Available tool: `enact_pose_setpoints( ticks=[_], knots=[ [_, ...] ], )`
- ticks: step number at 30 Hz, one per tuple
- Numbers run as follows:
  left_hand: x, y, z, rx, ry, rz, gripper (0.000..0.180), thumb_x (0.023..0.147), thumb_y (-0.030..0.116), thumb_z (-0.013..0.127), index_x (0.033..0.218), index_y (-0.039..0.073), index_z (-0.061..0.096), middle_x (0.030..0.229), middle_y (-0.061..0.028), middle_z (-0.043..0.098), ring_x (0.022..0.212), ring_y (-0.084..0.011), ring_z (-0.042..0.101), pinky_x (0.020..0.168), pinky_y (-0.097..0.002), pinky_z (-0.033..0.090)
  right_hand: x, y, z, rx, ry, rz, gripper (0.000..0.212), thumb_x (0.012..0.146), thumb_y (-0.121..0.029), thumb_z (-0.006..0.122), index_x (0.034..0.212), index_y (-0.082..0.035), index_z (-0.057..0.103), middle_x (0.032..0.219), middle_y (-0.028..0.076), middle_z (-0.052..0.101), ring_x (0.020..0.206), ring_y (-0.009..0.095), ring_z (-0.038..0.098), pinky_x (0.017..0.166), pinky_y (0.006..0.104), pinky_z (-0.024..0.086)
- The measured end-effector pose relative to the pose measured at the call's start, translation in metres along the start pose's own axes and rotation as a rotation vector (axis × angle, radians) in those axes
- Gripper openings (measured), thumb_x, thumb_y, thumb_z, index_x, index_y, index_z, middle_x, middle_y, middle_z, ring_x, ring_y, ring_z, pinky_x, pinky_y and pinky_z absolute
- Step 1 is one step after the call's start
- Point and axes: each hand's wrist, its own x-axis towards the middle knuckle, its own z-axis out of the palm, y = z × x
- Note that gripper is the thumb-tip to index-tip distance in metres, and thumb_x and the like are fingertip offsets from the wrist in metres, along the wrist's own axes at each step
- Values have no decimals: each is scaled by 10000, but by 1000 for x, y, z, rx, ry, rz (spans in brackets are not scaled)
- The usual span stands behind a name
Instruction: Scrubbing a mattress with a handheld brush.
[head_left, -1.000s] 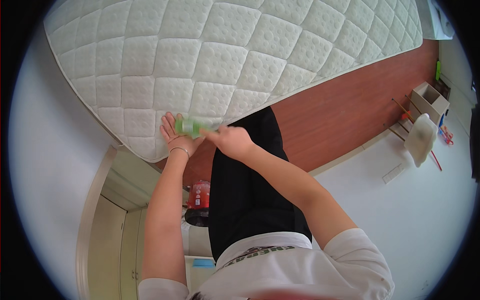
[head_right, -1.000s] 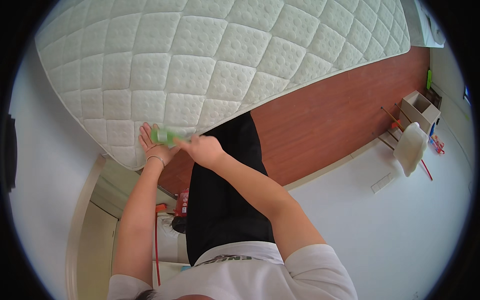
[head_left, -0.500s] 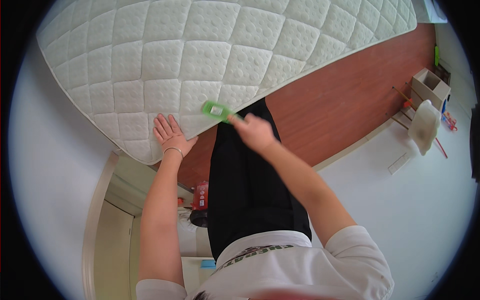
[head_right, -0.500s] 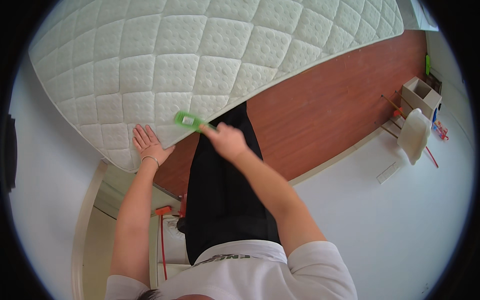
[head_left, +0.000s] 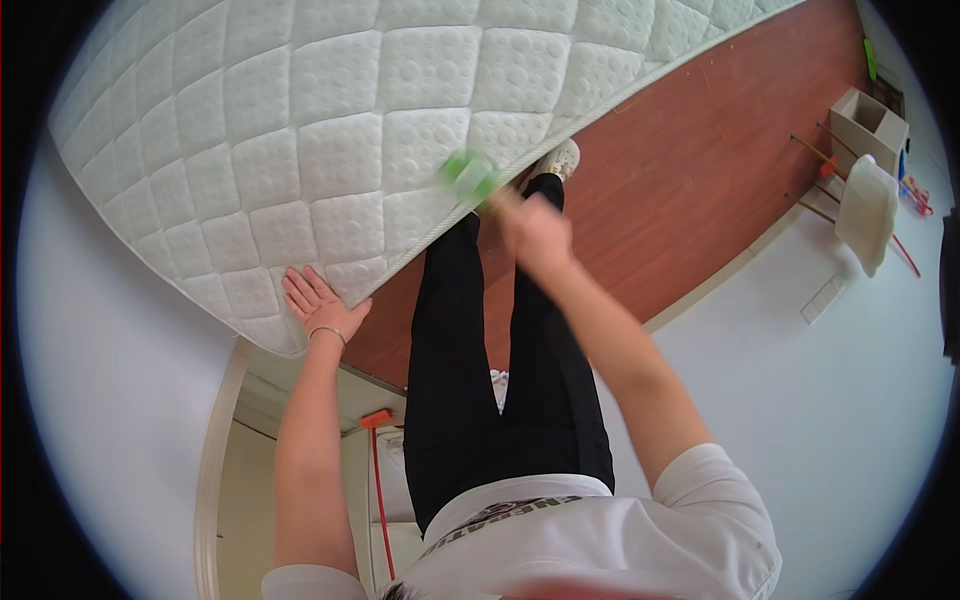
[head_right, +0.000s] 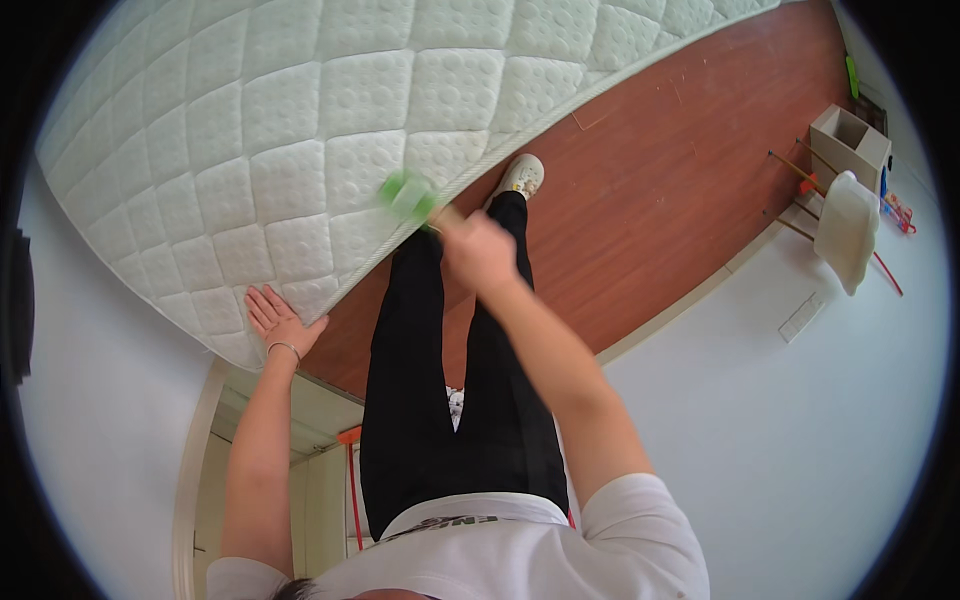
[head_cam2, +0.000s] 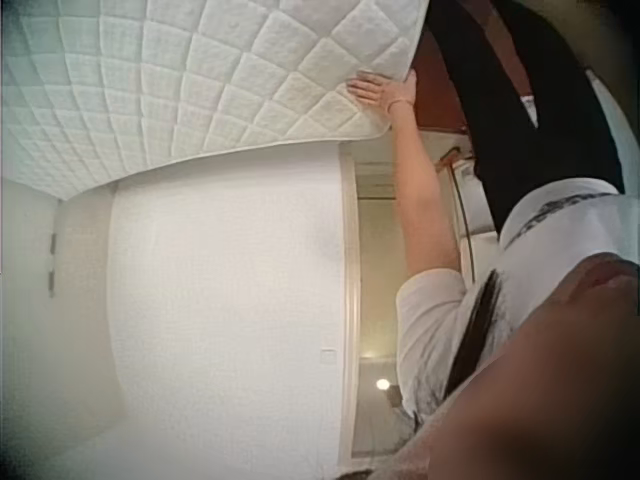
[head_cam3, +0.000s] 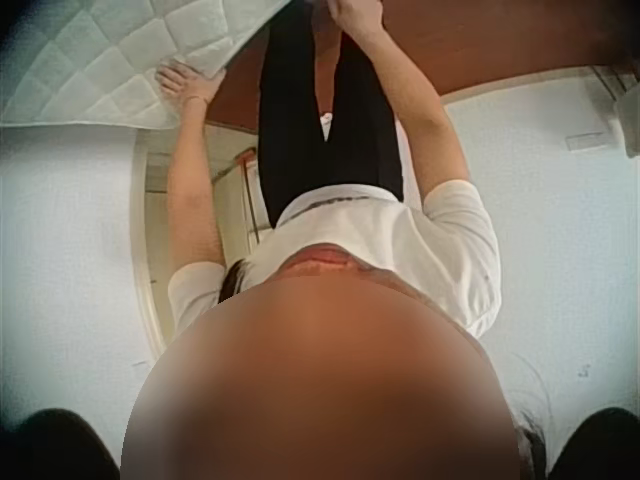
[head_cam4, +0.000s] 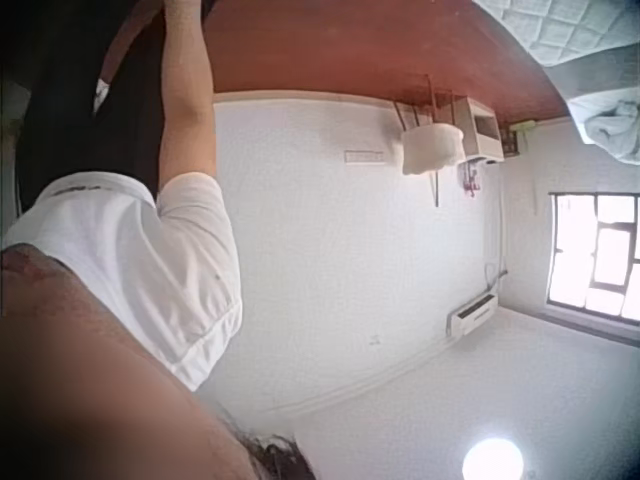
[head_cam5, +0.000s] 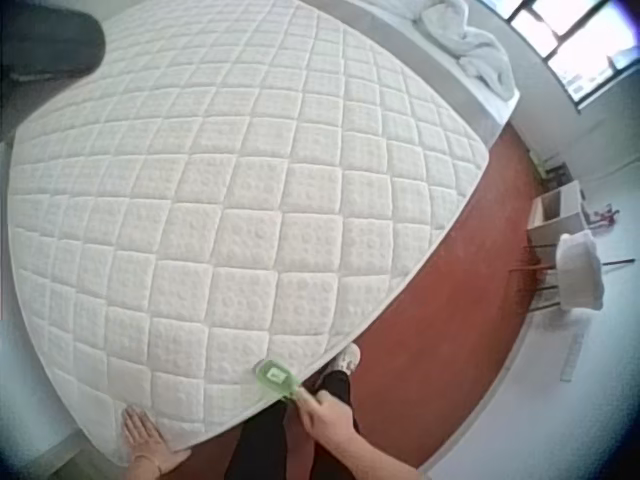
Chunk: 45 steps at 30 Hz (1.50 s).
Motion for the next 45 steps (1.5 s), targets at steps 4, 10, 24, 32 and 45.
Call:
enact_pose_setpoints(
  ticks=[4, 10, 24, 32, 45],
  knots=[
    [-7, 22, 5, -160, 268, -69, 1240, 680, 534, 714, 1449, -65, -51, 1513, -306, -77, 1412, -443, -75, 1129, -533, 9, 57, 55, -34, 269, 578, 302, 343, 877, -115, 560, 1219, -111, 575, 844, 151, 621, 727, 344, 605, 599, 419, 501],
    [-32, 104, -21, -327, 583, 199, 1064, 708, 393, 741, 1478, 28, 103, 1516, -297, 20, 1400, -477, 51, 1105, -587, 120, -13, 5, -19, 127, -431, -227, 437, 865, -169, 532, 1283, -295, 516, 735, 141, 543, 660, 299, 611, 500, 417, 500],
    [39, 251, -125, -175, 420, 124, 928, 875, 677, 348, 1505, 101, -16, 1520, -274, -147, 1393, -469, -153, 1075, -624, -65, 7, 114, -50, 122, -152, -51, 444, 829, -192, 637, 1253, -304, 561, 702, 95, 552, 577, 297, 579, 509, 410, 499],
    [40, 263, -152, -20, 111, -18, 971, 865, 711, 265, 1488, 58, -95, 1505, -278, -203, 1390, -449, -199, 1089, -598, -51, 92, 121, -89, 654, 446, 364, 372, 883, -50, 549, 1253, -84, 521, 1102, 216, 604, 962, 358, 621, 803, 388, 510],
    [65, 243, -246, 71, 82, 341, 857, 699, 520, 742, 1279, -4, 389, 1289, -246, 348, 1191, -402, 393, 1002, -380, 369, 65, 113, -52, 626, 430, 340, 377, 877, -98, 571, 1252, -117, 539, 761, 162, 556, 724, 334, 583, 599, 409, 479]
  ],
)
